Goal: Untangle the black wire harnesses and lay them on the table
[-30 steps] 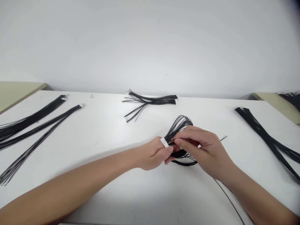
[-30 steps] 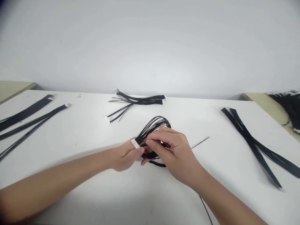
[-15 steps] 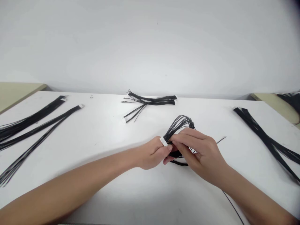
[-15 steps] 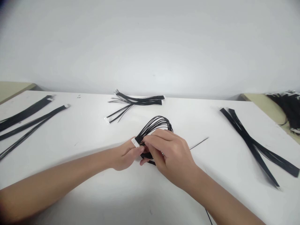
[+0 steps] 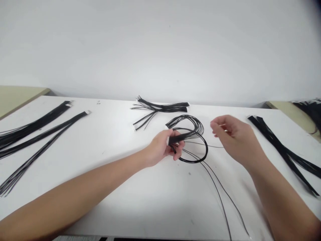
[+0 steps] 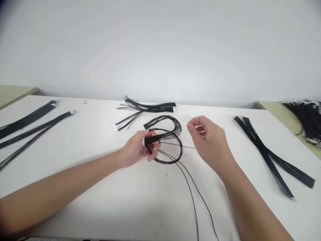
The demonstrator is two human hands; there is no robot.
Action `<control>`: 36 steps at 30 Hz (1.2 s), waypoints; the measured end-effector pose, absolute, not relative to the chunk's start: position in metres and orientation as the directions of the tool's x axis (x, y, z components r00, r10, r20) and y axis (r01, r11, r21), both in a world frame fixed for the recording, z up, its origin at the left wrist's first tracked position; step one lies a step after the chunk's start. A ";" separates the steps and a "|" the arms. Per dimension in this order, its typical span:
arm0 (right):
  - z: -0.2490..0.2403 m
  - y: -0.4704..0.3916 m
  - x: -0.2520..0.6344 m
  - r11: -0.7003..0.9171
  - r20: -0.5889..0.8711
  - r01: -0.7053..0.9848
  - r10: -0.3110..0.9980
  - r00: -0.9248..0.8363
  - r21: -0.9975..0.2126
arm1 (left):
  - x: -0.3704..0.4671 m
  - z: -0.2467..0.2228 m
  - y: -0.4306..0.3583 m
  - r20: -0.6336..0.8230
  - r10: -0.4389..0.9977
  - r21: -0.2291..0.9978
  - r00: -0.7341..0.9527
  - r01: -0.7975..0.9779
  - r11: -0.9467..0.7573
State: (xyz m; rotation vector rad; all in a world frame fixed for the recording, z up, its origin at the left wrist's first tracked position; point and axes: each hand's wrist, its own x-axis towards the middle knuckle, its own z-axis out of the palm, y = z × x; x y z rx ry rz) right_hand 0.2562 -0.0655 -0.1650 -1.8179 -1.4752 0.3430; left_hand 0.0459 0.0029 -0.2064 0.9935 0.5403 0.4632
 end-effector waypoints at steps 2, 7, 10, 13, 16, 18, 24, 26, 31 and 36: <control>-0.166 -0.065 0.257 -0.087 0.103 0.755 0.974 0.200 -0.650 | 0.047 -0.206 0.005 -0.237 0.626 0.828 0.743 -0.182 0.530; -0.169 -0.066 0.246 0.068 0.284 0.795 0.949 0.134 -0.603 | 0.048 -0.204 0.007 -0.272 0.664 0.785 0.696 -0.239 0.572; -0.170 -0.067 0.240 0.207 0.411 0.796 0.910 0.057 -0.568 | 0.048 -0.204 0.007 -0.270 0.667 0.782 0.694 -0.246 0.573; -0.173 -0.069 0.236 0.299 0.390 0.754 0.919 -0.062 -0.584 | 0.048 -0.204 0.007 -0.273 0.665 0.786 0.695 -0.238 0.571; -0.181 -0.070 0.233 0.289 0.278 0.720 0.951 -0.139 -0.631 | 0.047 -0.206 0.007 -0.261 0.657 0.792 0.707 -0.232 0.565; -0.185 -0.070 0.231 0.304 0.257 0.710 0.950 -0.177 -0.635 | 0.047 -0.207 0.007 -0.256 0.654 0.794 0.712 -0.231 0.563; -0.189 -0.072 0.226 0.360 0.329 0.771 0.922 -0.206 -0.525 | 0.047 -0.207 0.007 -0.246 0.649 0.799 0.720 -0.229 0.557; -0.188 -0.073 0.223 0.369 0.362 0.813 0.908 -0.211 -0.451 | 0.047 -0.207 0.007 -0.240 0.652 0.800 0.720 -0.233 0.552; -0.179 -0.076 0.221 0.205 0.170 0.748 0.978 -0.125 -0.632 | 0.048 -0.207 0.007 -0.239 0.656 0.797 0.716 -0.242 0.554; -0.161 -0.074 0.243 -0.129 -0.130 0.110 0.991 -0.006 -0.986 | 0.049 -0.204 0.007 -0.301 0.650 0.807 0.698 -0.177 0.563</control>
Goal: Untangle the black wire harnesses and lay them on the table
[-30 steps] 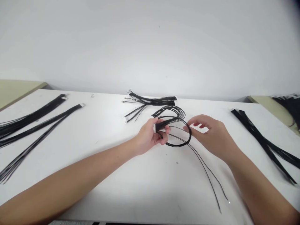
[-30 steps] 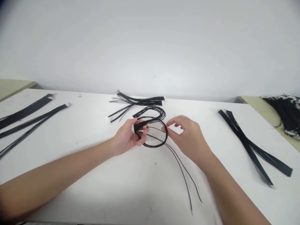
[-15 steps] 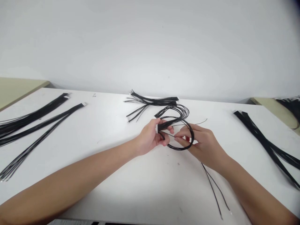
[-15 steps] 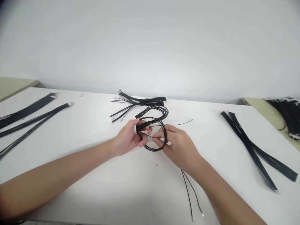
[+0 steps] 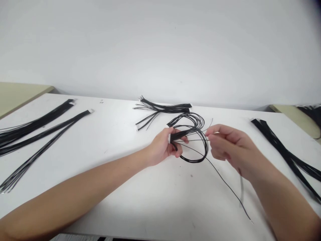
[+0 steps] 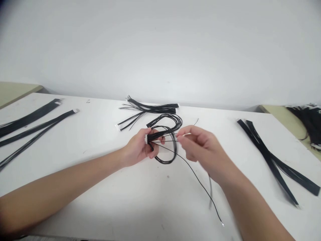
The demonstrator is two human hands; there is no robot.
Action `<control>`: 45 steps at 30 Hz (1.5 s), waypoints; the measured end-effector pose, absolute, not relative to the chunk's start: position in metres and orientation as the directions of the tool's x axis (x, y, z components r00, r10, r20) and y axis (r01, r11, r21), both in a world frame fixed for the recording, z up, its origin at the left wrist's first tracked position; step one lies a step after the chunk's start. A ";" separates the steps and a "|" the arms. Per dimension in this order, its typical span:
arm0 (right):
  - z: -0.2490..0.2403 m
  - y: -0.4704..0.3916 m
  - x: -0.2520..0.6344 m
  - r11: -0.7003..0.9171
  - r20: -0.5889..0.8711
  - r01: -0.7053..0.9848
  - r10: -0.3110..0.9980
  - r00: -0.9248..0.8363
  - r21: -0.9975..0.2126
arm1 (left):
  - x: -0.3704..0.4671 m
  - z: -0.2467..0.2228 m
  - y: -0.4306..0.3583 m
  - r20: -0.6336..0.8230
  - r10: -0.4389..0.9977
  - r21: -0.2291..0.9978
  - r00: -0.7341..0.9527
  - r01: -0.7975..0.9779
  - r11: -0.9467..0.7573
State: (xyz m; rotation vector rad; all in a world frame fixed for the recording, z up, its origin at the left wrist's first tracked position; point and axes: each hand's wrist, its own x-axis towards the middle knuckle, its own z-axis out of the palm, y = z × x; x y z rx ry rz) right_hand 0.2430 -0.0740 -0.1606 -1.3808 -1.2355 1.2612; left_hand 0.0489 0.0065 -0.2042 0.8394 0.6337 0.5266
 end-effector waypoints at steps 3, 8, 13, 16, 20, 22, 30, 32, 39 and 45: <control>-0.152 -0.070 0.257 -0.138 -0.159 -0.271 0.986 0.057 -0.953 | 0.049 -0.204 0.007 -0.283 0.610 0.832 0.740 -0.126 0.540; -0.151 -0.065 0.255 0.086 -0.046 -0.461 0.962 0.268 -0.883 | 0.048 -0.206 0.008 -0.240 0.561 0.880 0.792 -0.068 0.471; -0.158 -0.063 0.245 0.268 0.101 -0.291 0.870 0.482 -0.918 | 0.047 -0.208 0.004 -0.229 0.570 0.929 0.789 0.002 0.371; -0.159 -0.063 0.245 0.298 0.126 -0.296 0.866 0.484 -0.907 | 0.046 -0.206 0.000 -0.216 0.561 0.955 0.799 0.052 0.293; -0.158 -0.068 0.246 0.294 0.205 -0.166 0.888 0.411 -0.941 | 0.044 -0.204 -0.004 -0.166 0.513 0.981 0.842 0.089 0.171; -0.159 -0.072 0.245 0.349 0.318 -0.013 0.867 0.383 -0.937 | 0.043 -0.204 -0.007 -0.111 0.482 0.993 0.869 0.073 0.096; -0.157 -0.083 0.241 0.463 0.489 0.577 0.864 -0.122 -0.673 | 0.041 -0.209 -0.010 0.005 0.435 1.000 0.900 0.009 -0.030; -0.156 -0.082 0.241 0.479 0.499 0.618 0.852 -0.158 -0.623 | 0.041 -0.210 -0.009 0.031 0.420 0.998 0.907 -0.003 -0.069; -0.153 -0.082 0.239 0.455 0.519 0.661 0.847 -0.115 -0.596 | 0.038 -0.209 -0.008 0.092 0.385 0.984 0.918 -0.024 -0.178; -0.149 -0.082 0.237 0.497 0.548 0.656 0.823 -0.148 -0.569 | 0.038 -0.209 -0.008 0.097 0.400 0.980 0.911 -0.016 -0.200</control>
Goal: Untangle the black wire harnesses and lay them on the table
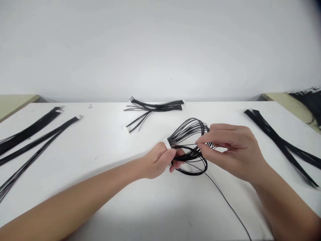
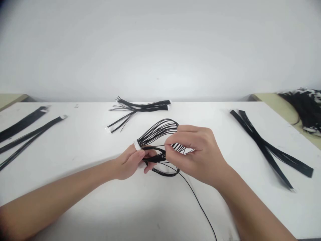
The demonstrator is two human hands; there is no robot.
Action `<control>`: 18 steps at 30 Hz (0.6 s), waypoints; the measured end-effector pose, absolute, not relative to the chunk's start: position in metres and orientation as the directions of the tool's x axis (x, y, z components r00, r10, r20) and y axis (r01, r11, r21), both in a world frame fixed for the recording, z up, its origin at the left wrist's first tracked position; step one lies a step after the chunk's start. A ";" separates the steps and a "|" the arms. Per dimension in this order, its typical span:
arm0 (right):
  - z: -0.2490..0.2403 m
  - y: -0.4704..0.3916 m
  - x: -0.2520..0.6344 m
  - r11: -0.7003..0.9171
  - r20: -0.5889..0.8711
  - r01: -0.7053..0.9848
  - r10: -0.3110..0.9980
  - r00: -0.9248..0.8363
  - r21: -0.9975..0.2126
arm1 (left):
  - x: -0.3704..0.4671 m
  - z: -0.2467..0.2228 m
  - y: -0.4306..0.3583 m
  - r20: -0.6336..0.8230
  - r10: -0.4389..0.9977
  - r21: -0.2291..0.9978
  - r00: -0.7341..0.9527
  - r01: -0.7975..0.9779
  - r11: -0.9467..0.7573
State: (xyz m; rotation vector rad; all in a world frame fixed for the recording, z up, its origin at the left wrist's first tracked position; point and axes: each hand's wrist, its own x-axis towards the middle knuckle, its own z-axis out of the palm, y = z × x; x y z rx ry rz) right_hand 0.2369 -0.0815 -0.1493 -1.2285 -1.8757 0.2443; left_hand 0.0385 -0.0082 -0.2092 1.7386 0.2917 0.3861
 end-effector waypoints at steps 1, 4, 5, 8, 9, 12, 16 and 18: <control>-0.149 -0.081 0.237 0.496 0.546 0.654 0.825 -0.149 -0.571 | 0.039 -0.210 -0.008 0.096 0.402 0.981 0.910 -0.019 -0.192; -0.149 -0.082 0.237 0.488 0.532 0.646 0.834 -0.146 -0.587 | 0.039 -0.212 -0.008 0.094 0.404 0.983 0.910 -0.022 -0.180; -0.149 -0.082 0.237 0.486 0.530 0.645 0.835 -0.144 -0.590 | 0.038 -0.213 -0.008 0.091 0.410 0.984 0.908 -0.019 -0.175; -0.148 -0.082 0.237 0.481 0.519 0.646 0.842 -0.150 -0.593 | 0.038 -0.213 -0.009 0.073 0.420 0.986 0.905 -0.001 -0.170; -0.148 -0.082 0.237 0.475 0.510 0.652 0.846 -0.154 -0.592 | 0.038 -0.213 -0.009 0.071 0.419 0.985 0.905 0.002 -0.171; -0.148 -0.082 0.237 0.455 0.493 0.664 0.857 -0.147 -0.593 | 0.038 -0.210 -0.010 0.071 0.421 0.981 0.904 0.013 -0.193; -0.148 -0.081 0.238 0.462 0.504 0.657 0.852 -0.142 -0.596 | 0.038 -0.209 -0.009 0.068 0.407 0.977 0.911 0.021 -0.211; -0.148 -0.081 0.238 0.471 0.511 0.657 0.846 -0.149 -0.589 | 0.038 -0.209 -0.008 0.064 0.400 0.980 0.914 0.019 -0.200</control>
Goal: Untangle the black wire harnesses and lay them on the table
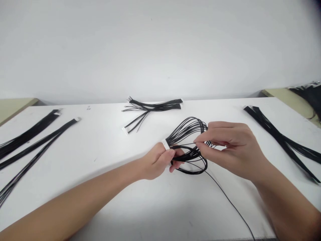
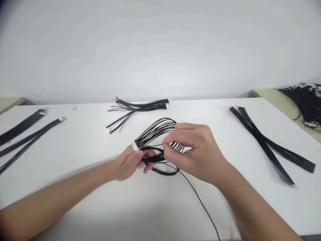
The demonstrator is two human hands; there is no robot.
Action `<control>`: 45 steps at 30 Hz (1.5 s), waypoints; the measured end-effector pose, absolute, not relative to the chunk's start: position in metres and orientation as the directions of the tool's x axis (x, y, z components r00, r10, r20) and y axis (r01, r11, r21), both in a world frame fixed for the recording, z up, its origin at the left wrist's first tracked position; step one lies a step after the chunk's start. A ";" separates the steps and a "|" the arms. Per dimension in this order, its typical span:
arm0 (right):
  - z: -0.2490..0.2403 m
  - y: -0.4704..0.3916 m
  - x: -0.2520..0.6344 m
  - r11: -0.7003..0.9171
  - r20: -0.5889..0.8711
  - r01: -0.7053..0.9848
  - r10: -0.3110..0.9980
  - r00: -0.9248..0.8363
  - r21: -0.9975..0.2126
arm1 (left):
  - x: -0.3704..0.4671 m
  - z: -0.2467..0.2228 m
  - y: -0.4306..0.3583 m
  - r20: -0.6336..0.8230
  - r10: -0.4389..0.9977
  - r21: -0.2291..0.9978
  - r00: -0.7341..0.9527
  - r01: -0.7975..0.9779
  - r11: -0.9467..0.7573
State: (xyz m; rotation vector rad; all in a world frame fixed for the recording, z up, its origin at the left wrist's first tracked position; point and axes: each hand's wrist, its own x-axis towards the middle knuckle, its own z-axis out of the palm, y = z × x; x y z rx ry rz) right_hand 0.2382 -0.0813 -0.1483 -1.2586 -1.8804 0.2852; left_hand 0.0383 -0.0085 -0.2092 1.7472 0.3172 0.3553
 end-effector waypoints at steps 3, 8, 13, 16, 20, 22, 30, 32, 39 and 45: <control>-0.149 -0.081 0.239 0.478 0.511 0.653 0.845 -0.159 -0.588 | 0.038 -0.211 -0.008 0.067 0.404 0.982 0.912 0.010 -0.187; -0.150 -0.081 0.240 0.475 0.504 0.660 0.848 -0.165 -0.582 | 0.038 -0.213 -0.009 0.078 0.400 0.986 0.913 -0.010 -0.169; -0.151 -0.080 0.242 0.510 0.536 0.675 0.821 -0.197 -0.533 | 0.038 -0.214 -0.009 0.090 0.389 0.993 0.917 -0.050 -0.111; -0.151 -0.080 0.242 0.527 0.553 0.679 0.806 -0.209 -0.512 | 0.038 -0.213 -0.009 0.088 0.386 0.993 0.918 -0.049 -0.111; -0.152 -0.080 0.243 0.546 0.566 0.675 0.793 -0.225 -0.497 | 0.039 -0.212 -0.009 0.075 0.389 0.995 0.918 -0.043 -0.090; -0.153 -0.080 0.243 0.557 0.574 0.674 0.784 -0.234 -0.486 | 0.039 -0.211 -0.009 0.073 0.385 0.996 0.920 -0.044 -0.082; -0.164 -0.076 0.233 0.551 0.585 0.693 0.779 -0.228 -0.465 | 0.037 -0.208 -0.008 0.067 0.338 0.991 0.939 -0.023 -0.132; -0.166 -0.077 0.229 0.525 0.539 0.670 0.814 -0.216 -0.525 | 0.037 -0.208 -0.007 0.056 0.328 0.988 0.943 -0.004 -0.157; -0.171 -0.078 0.220 0.416 0.416 0.613 0.896 -0.153 -0.671 | 0.037 -0.211 -0.007 0.076 0.310 0.981 0.948 -0.015 -0.195; -0.178 -0.076 0.214 0.373 0.386 0.585 0.916 -0.108 -0.720 | 0.038 -0.211 -0.009 0.080 0.320 0.979 0.944 -0.014 -0.203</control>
